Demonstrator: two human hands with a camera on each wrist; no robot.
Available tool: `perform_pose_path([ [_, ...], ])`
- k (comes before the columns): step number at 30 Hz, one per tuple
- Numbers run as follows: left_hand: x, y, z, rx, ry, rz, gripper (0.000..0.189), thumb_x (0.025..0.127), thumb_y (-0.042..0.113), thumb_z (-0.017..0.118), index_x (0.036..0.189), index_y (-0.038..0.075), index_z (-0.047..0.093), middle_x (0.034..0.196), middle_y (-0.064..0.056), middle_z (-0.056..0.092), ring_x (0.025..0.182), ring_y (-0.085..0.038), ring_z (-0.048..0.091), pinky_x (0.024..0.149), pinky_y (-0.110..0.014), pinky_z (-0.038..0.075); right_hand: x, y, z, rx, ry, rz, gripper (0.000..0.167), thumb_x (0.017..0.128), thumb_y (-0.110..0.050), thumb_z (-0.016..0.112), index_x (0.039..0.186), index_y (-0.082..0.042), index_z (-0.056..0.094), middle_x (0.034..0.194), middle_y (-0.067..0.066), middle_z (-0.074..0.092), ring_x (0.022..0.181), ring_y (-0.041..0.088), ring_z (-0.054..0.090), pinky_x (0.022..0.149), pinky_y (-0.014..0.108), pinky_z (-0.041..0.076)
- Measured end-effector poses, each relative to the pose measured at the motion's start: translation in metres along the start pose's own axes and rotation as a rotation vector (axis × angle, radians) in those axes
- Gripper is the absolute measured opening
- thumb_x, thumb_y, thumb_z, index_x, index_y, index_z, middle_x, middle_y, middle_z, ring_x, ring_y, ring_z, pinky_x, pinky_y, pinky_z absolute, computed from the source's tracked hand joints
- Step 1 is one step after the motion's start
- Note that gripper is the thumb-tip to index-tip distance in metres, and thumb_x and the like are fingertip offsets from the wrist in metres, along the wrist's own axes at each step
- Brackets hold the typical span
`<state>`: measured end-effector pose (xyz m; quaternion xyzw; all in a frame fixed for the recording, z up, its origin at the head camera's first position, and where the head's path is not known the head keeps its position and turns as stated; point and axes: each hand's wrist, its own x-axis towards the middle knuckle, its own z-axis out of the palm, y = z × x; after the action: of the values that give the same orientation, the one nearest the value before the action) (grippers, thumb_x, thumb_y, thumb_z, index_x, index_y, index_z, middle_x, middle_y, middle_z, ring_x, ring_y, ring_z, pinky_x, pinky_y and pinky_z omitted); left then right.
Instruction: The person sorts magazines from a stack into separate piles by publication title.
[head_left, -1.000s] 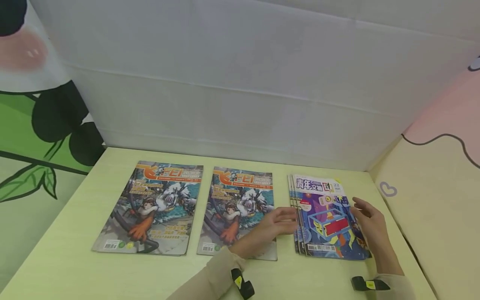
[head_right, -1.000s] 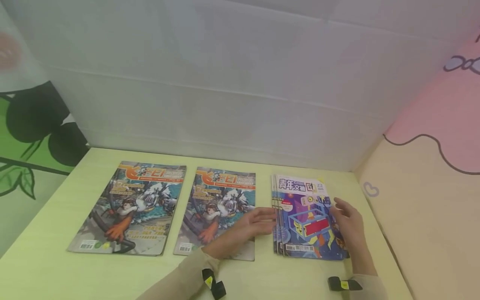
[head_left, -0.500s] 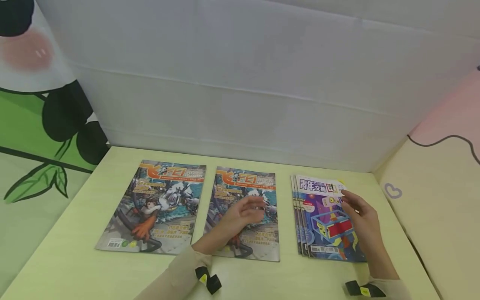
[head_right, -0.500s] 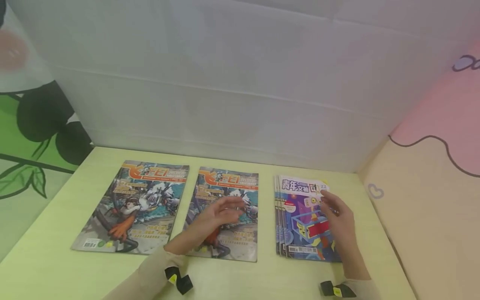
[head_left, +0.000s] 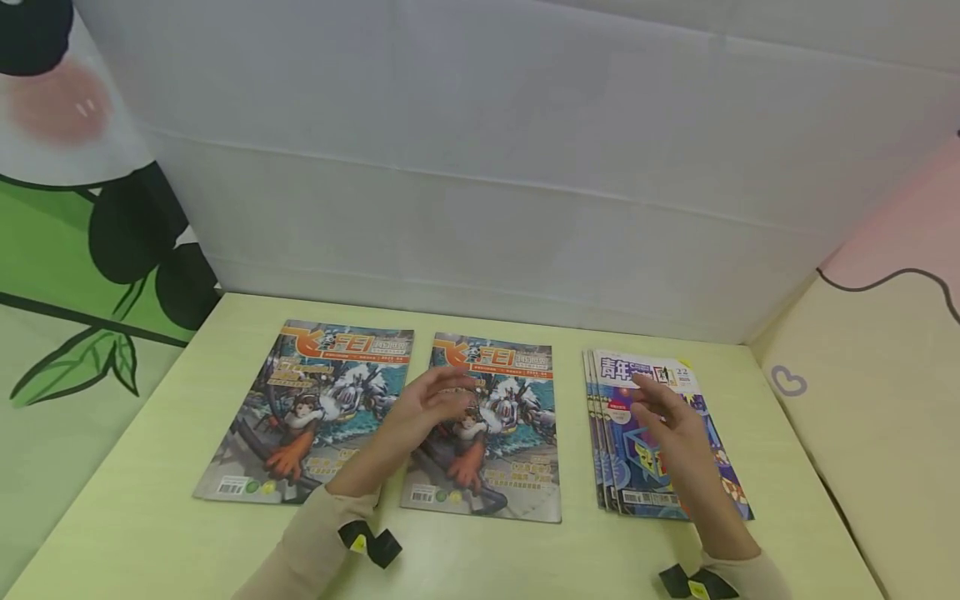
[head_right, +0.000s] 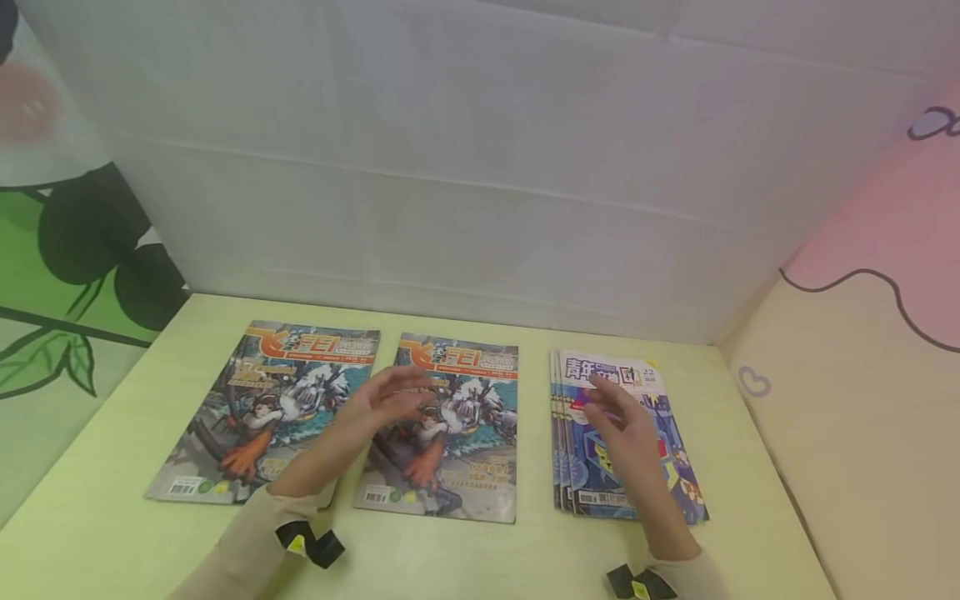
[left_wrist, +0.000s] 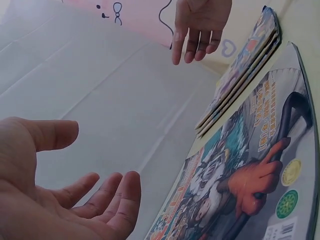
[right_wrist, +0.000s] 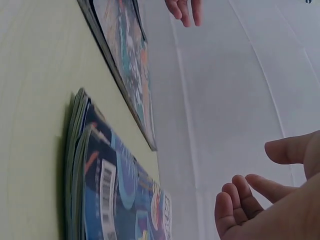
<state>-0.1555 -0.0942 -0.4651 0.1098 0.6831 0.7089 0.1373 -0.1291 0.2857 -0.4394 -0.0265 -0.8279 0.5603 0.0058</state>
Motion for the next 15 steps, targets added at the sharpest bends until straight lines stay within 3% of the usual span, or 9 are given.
perform_pose_path([
  [6, -0.002, 0.002, -0.012, 0.001, 0.053, -0.005, 0.064, 0.110, 0.013, 0.065, 0.166, -0.004, 0.038, 0.164, -0.028, 0.051, 0.146, -0.043, 0.057, 0.110, -0.031, 0.056, 0.002, -0.015, 0.021, 0.047, -0.029, 0.039, 0.050, 0.114, -0.011, 0.063, 0.162, -0.005, 0.054, 0.147, 0.018, 0.063, 0.118, 0.002, 0.062, 0.100, 0.011, 0.053],
  [11, -0.003, 0.003, -0.016, 0.016, 0.064, -0.019, 0.065, 0.111, 0.018, 0.067, 0.168, 0.002, 0.038, 0.164, -0.024, 0.051, 0.144, -0.042, 0.058, 0.113, -0.038, 0.056, 0.000, -0.023, 0.035, 0.062, -0.046, 0.111, 0.052, 0.114, -0.012, 0.062, 0.165, -0.010, 0.051, 0.155, 0.019, 0.058, 0.125, 0.008, 0.058, 0.102, 0.007, 0.047],
  [15, -0.002, 0.004, -0.018, 0.022, 0.086, -0.013, 0.064, 0.110, 0.017, 0.068, 0.166, 0.002, 0.042, 0.162, -0.025, 0.054, 0.141, -0.044, 0.060, 0.111, -0.037, 0.056, -0.002, -0.025, 0.044, 0.089, -0.061, 0.115, 0.051, 0.114, -0.010, 0.062, 0.165, -0.010, 0.052, 0.154, 0.019, 0.059, 0.125, 0.010, 0.059, 0.103, 0.008, 0.047],
])
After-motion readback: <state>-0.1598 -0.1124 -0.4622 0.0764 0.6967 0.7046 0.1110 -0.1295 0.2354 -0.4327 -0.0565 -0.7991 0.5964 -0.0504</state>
